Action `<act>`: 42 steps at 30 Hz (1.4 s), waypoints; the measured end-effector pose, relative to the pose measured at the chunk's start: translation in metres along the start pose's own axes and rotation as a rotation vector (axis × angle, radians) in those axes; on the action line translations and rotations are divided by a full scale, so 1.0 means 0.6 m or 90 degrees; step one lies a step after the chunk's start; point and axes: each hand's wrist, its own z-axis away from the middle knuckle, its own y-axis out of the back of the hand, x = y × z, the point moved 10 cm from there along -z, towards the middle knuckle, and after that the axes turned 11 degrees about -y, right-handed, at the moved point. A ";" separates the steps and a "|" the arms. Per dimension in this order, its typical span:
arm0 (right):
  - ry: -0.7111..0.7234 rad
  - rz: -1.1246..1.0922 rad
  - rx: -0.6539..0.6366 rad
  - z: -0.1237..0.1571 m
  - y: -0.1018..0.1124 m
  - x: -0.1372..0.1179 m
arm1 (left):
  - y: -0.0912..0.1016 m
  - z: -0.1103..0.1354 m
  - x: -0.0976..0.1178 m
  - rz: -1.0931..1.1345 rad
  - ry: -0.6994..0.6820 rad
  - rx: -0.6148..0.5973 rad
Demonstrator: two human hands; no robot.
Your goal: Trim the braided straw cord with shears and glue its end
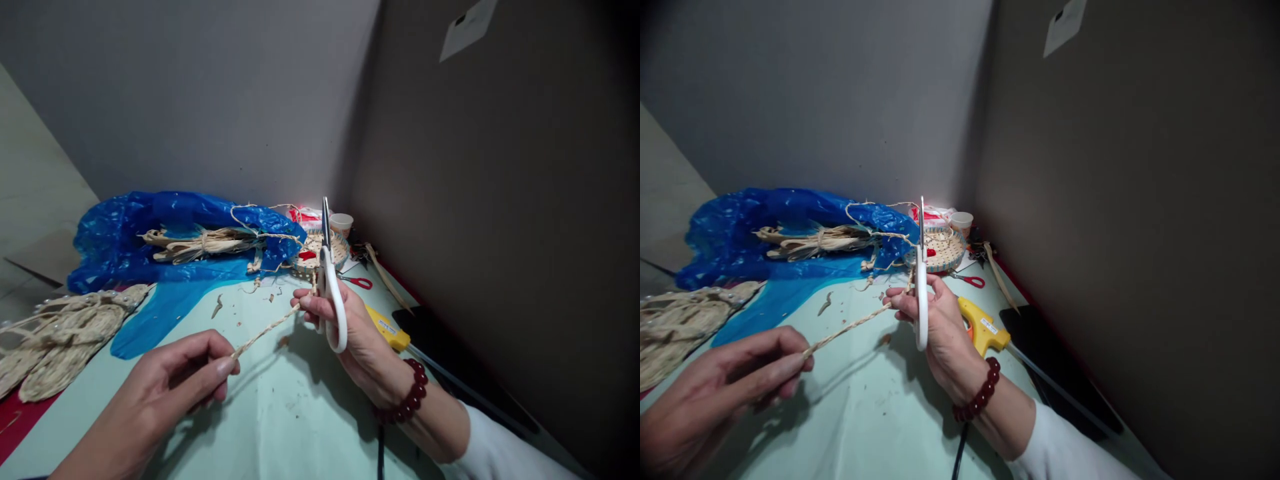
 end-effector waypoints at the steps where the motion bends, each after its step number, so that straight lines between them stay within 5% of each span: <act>1: 0.004 -0.001 -0.001 0.001 -0.001 -0.002 | 0.000 -0.005 0.002 -0.013 0.002 -0.008; 7: 0.010 -0.006 -0.014 0.018 -0.022 -0.004 | -0.001 -0.018 0.016 -0.002 -0.014 -0.031; 12: -0.001 0.002 -0.063 0.029 -0.045 0.007 | -0.016 -0.007 -0.006 0.123 0.071 -0.006; 19: 0.002 0.003 -0.078 0.029 -0.047 -0.001 | -0.009 -0.011 0.007 0.063 0.007 0.010; 27: 0.018 0.017 -0.072 0.033 -0.053 -0.003 | -0.019 -0.010 -0.002 0.129 0.057 0.012; 42: 0.004 0.017 -0.117 0.035 -0.063 0.011 | -0.011 0.003 0.037 0.018 -0.052 0.039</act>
